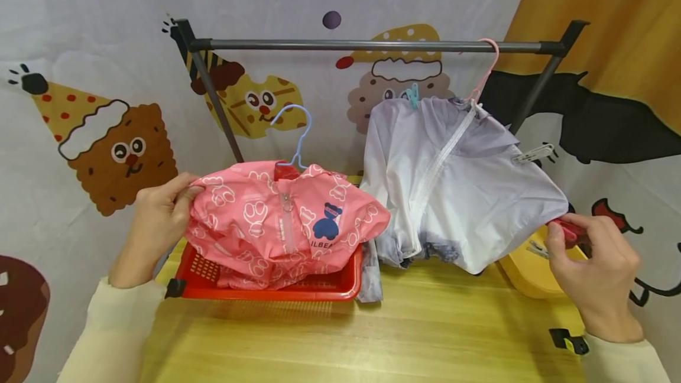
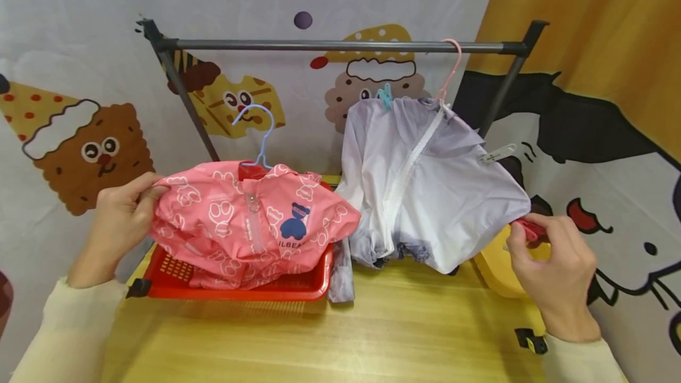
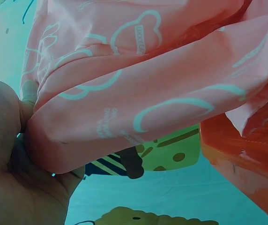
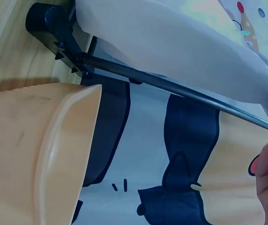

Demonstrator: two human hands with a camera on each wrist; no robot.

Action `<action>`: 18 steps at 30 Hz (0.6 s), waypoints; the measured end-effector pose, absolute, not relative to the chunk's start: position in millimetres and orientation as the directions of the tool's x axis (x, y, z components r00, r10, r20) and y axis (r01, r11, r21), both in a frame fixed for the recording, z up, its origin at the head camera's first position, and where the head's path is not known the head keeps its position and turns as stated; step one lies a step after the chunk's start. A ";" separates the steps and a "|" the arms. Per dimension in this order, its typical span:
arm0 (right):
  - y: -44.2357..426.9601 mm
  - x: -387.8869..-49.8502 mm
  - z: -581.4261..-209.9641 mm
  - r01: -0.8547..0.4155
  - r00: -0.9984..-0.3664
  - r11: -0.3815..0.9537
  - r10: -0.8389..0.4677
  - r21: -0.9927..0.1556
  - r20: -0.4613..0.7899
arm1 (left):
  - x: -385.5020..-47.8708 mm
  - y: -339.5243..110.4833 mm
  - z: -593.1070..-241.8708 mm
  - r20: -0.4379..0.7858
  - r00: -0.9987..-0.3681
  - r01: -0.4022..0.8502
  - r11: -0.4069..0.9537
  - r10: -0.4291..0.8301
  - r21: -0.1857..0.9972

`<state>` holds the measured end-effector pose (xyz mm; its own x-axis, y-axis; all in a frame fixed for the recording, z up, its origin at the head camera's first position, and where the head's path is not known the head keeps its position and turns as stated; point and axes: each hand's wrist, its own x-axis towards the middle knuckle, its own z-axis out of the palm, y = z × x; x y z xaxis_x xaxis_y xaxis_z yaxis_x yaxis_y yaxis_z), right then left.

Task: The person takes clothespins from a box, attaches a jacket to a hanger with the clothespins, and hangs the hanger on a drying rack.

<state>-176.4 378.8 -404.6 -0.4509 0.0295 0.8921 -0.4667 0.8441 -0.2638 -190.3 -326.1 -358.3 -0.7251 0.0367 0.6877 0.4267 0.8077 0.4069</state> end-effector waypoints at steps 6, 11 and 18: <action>370.5 -171.7 -403.1 -0.452 -0.393 0.830 0.143 -0.326 0.908 | -190.1 -326.6 -359.2 0.684 -0.729 0.430 0.805 0.043 0.408; 362.3 -162.9 -397.3 -0.431 -0.314 0.819 0.257 -0.379 0.914 | -191.4 -326.5 -360.3 0.694 -0.718 0.438 0.807 0.048 0.397; 350.4 -162.3 -392.6 -0.451 -0.160 0.818 0.319 -0.357 0.934 | -193.4 -326.4 -360.5 0.690 -0.723 0.434 0.803 0.039 0.409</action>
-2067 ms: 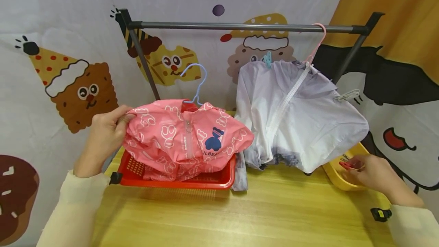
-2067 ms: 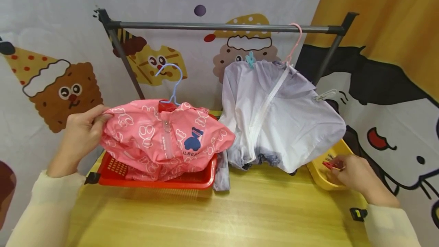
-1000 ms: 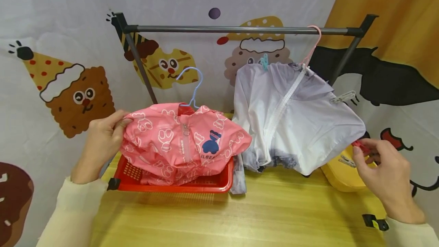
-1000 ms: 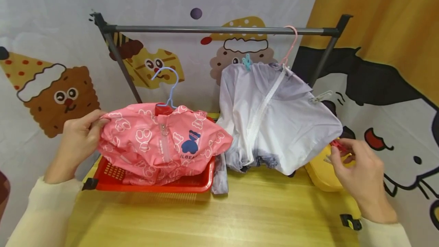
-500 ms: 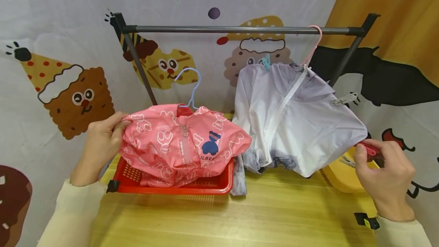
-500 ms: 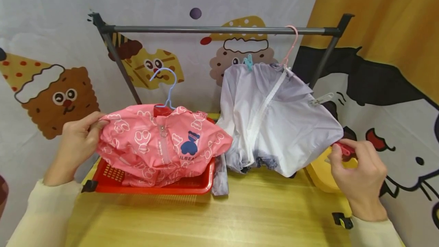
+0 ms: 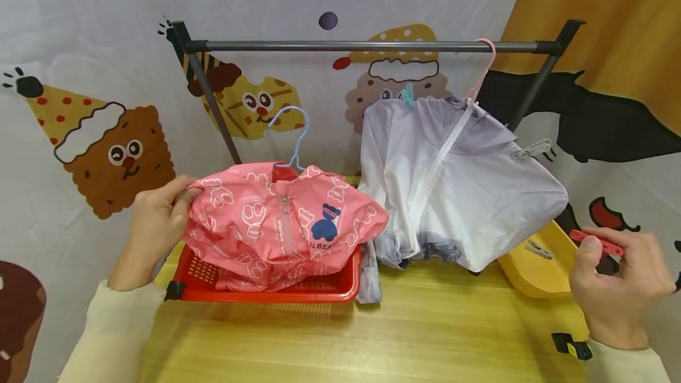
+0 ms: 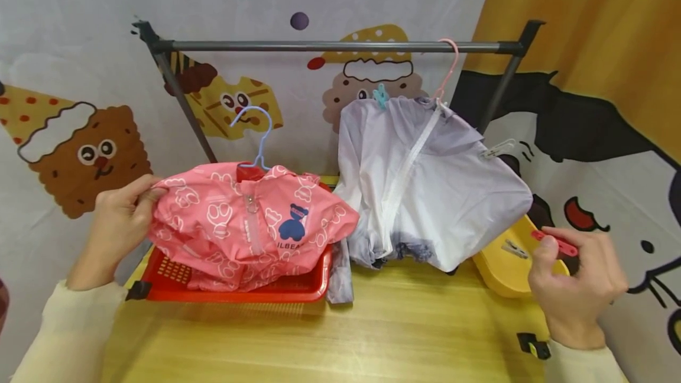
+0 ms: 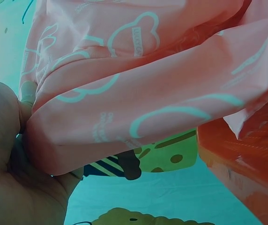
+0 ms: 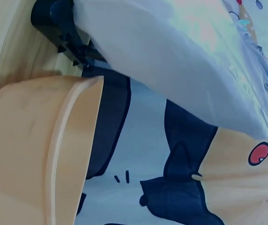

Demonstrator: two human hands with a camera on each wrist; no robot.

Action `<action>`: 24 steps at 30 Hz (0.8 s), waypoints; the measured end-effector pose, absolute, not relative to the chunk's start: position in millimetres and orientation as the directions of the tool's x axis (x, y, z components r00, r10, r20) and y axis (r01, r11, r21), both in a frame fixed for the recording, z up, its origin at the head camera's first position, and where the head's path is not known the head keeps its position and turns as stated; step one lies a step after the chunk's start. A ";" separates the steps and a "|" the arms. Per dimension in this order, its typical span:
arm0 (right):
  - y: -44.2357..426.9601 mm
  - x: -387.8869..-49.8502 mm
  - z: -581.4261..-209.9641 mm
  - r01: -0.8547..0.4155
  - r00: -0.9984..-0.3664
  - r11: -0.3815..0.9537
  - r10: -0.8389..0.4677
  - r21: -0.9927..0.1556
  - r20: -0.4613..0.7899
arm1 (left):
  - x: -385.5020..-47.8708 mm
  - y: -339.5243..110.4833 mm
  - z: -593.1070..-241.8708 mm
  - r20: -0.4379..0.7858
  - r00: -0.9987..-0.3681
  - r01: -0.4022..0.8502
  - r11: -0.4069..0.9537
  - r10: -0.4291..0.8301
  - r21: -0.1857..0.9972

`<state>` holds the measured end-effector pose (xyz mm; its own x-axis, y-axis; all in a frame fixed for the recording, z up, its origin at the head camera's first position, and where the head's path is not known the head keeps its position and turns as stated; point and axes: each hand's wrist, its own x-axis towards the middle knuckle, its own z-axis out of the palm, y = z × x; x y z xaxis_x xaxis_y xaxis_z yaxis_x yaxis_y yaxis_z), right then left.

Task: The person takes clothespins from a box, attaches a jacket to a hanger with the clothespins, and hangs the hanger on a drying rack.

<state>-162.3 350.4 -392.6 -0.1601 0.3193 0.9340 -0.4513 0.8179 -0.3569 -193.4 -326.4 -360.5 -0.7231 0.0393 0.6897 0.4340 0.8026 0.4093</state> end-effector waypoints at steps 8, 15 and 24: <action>331.4 -164.1 -392.2 -0.590 -0.154 0.767 0.202 -0.254 0.967 | -192.6 -326.1 -358.8 0.687 -0.726 0.437 0.790 0.028 0.430; 305.8 -172.7 -393.3 -0.707 -0.180 0.692 0.024 -0.147 0.983 | -190.5 -326.4 -357.3 0.681 -0.732 0.428 0.793 0.024 0.433; 272.6 -184.7 -386.1 -0.810 -0.224 0.580 -0.175 -0.083 0.959 | -189.7 -324.6 -356.4 0.684 -0.728 0.433 0.797 0.034 0.421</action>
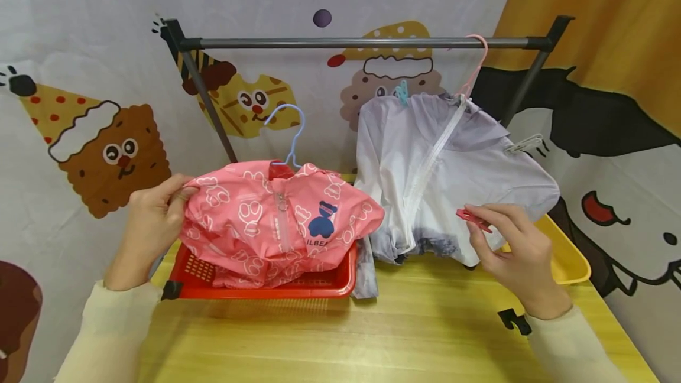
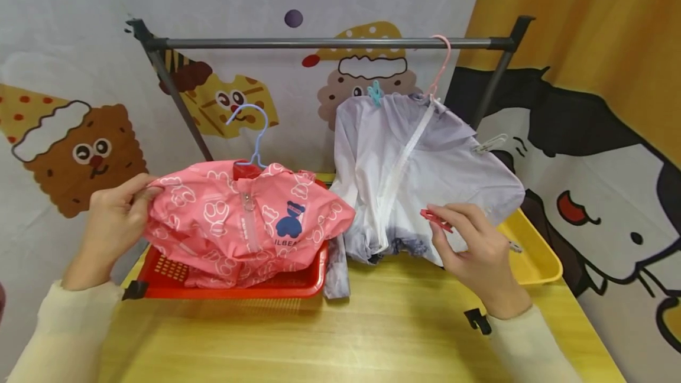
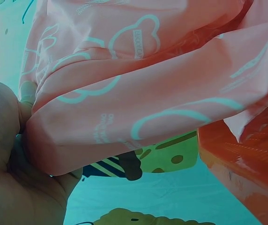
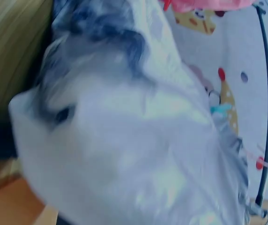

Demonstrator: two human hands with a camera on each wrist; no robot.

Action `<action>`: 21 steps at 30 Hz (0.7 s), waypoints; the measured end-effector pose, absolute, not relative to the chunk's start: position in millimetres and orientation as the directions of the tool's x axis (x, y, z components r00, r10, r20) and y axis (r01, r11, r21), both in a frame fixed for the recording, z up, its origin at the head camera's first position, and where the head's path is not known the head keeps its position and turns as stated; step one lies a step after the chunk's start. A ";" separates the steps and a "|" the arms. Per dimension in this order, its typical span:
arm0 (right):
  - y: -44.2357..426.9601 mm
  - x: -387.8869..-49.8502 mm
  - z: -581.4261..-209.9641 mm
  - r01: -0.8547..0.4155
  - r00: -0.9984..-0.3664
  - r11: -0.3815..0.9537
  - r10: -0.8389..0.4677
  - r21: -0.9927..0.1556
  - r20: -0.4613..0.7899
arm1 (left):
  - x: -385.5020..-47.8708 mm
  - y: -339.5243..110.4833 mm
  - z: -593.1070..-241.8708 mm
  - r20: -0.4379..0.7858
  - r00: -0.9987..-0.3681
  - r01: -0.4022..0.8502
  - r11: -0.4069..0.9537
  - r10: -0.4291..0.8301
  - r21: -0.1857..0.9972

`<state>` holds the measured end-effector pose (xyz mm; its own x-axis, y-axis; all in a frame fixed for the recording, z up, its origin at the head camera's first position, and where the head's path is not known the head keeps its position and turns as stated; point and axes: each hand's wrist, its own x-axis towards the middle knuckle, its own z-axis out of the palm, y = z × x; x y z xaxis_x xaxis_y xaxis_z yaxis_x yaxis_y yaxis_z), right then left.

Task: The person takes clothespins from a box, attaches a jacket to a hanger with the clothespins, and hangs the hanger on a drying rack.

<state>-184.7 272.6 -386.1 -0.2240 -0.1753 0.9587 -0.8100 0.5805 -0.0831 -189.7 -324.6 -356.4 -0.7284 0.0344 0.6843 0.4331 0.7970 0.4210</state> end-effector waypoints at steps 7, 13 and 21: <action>245.5 -194.6 -378.6 -0.827 -0.302 0.553 -0.290 -0.098 0.908 | -189.7 -324.6 -355.9 0.692 -0.721 0.440 0.793 0.032 0.422; 222.1 -205.6 -369.8 -0.868 -0.330 0.471 -0.308 -0.159 0.892 | -189.5 -324.5 -354.2 0.685 -0.728 0.437 0.793 0.033 0.425; 198.1 -217.3 -360.3 -0.866 -0.417 0.423 -0.316 -0.267 0.852 | -189.8 -325.1 -354.6 0.674 -0.738 0.437 0.790 0.041 0.430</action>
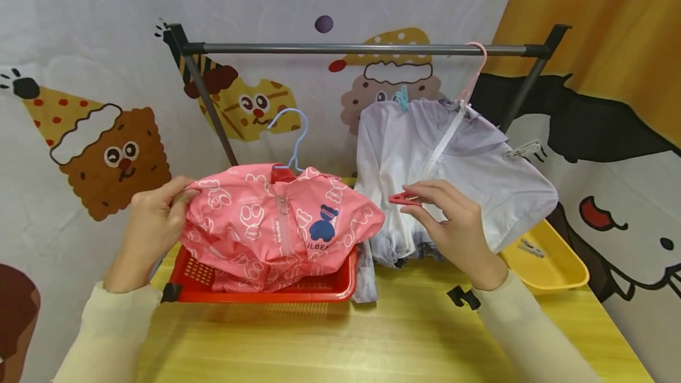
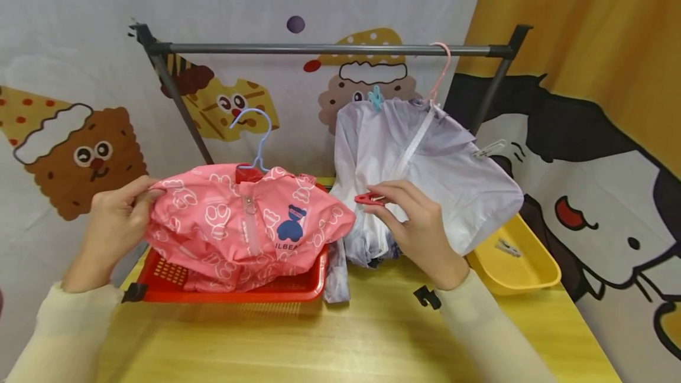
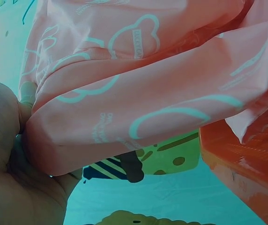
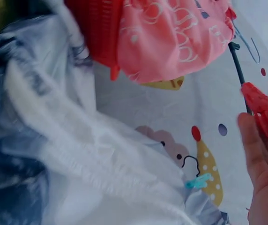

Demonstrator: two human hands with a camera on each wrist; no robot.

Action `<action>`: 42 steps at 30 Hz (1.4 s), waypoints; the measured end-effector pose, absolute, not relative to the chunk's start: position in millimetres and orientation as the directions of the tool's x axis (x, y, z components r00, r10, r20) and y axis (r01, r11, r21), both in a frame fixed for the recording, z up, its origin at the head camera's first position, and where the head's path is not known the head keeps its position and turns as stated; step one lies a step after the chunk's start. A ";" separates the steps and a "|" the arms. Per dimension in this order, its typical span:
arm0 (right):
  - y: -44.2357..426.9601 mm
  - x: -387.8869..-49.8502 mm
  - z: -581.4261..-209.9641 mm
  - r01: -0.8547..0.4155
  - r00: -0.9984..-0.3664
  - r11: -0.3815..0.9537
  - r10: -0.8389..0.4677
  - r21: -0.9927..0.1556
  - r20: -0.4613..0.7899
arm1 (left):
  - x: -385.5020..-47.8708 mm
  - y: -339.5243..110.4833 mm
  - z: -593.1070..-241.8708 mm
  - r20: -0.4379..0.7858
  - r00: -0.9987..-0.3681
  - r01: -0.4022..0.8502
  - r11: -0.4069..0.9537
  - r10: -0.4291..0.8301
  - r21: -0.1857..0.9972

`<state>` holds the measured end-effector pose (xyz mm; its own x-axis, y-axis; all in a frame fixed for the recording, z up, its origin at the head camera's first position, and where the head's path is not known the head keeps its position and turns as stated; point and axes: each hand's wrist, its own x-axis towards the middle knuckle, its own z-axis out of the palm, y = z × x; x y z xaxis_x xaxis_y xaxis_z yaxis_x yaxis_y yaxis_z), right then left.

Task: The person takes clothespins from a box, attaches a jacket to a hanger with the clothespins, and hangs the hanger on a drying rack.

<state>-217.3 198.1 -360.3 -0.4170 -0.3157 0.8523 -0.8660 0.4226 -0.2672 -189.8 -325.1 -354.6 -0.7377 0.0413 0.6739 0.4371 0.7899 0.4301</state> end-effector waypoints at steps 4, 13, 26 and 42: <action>187.8 -221.7 -356.3 -0.865 -0.475 0.340 -0.315 -0.369 0.822 | -190.7 -325.5 -354.0 0.676 -0.735 0.447 0.781 0.044 0.436; 162.1 -225.1 -339.5 -0.823 -0.559 0.286 -0.256 -0.491 0.789 | -189.9 -325.7 -353.0 0.672 -0.739 0.458 0.769 0.049 0.447; 110.3 -235.7 -317.9 -0.851 -0.517 0.074 -0.289 -0.519 0.806 | -187.9 -326.0 -350.7 0.686 -0.726 0.473 0.764 0.055 0.439; 64.4 -246.0 -308.0 -0.852 -0.471 -0.028 -0.396 -0.523 0.788 | -190.9 -324.9 -350.4 0.677 -0.734 0.461 0.773 0.056 0.436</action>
<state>-246.0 64.4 -308.0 -0.4707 -0.3961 0.7884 -0.8520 -0.0281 -0.5228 -190.9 -324.9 -350.4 -0.7341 0.0560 0.6768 0.4609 0.7730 0.4360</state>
